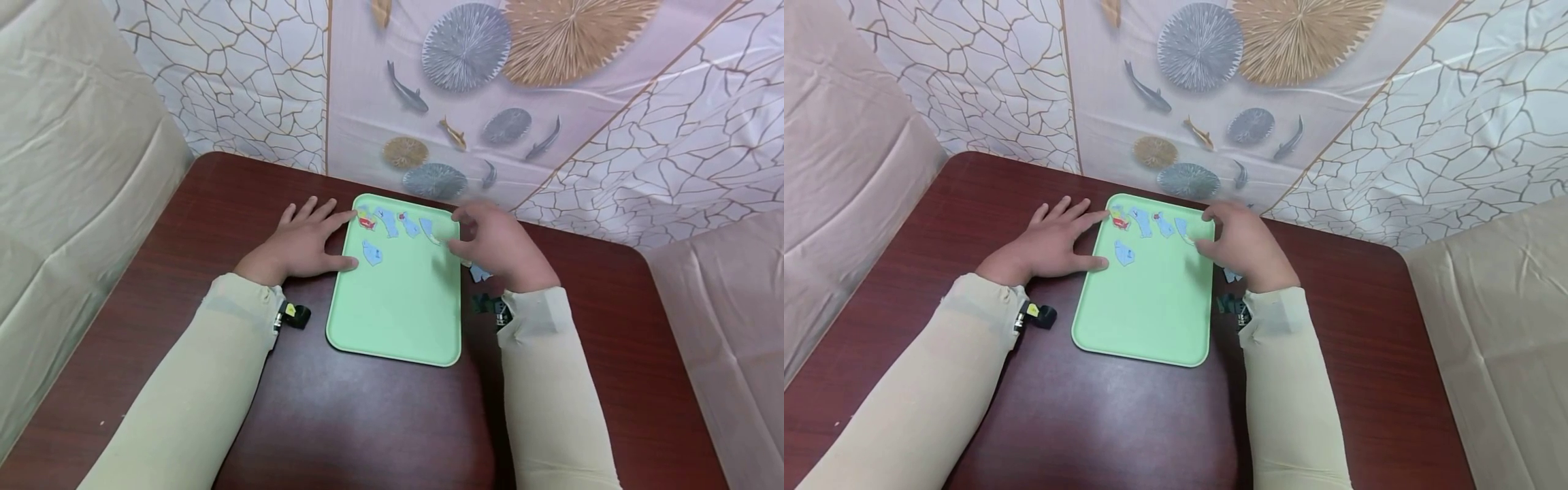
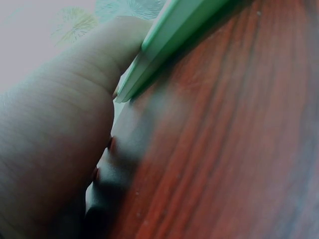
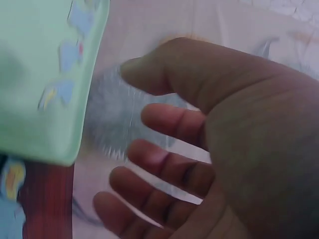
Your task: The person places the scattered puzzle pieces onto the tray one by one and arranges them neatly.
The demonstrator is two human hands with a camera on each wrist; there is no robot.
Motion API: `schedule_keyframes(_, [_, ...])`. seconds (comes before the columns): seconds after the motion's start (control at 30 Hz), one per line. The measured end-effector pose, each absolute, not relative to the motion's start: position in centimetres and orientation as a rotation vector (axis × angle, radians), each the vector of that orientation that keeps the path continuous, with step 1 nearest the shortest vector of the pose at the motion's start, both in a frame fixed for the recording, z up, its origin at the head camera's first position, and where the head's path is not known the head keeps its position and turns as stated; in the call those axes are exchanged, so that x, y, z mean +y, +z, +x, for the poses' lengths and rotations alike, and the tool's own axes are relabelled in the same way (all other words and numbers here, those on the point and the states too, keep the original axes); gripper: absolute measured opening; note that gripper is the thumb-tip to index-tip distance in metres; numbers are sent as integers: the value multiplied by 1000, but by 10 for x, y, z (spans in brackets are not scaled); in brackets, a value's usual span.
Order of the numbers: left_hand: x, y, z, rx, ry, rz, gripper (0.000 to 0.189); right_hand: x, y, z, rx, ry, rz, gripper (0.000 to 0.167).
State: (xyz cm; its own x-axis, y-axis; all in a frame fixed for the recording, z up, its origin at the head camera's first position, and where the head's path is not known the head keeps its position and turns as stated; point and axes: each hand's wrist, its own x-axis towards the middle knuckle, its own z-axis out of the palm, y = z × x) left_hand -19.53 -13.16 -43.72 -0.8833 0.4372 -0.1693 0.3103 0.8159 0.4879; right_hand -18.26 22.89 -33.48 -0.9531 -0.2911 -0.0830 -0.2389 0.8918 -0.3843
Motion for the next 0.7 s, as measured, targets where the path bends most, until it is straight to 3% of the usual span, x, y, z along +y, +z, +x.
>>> schedule_keyframes(0.13, [-131,-438,-196,2728,666,575,100,245,-337,-184,2870,-544,-327,39])
schedule_keyframes(0.37, [-131,-437,-195,2728,667,574,100,262,-346,-183,2766,-464,-177,56])
schedule_keyframes(0.7, [-131,-436,-195,2724,666,569,100,274,-354,-179,2660,-449,-52,49])
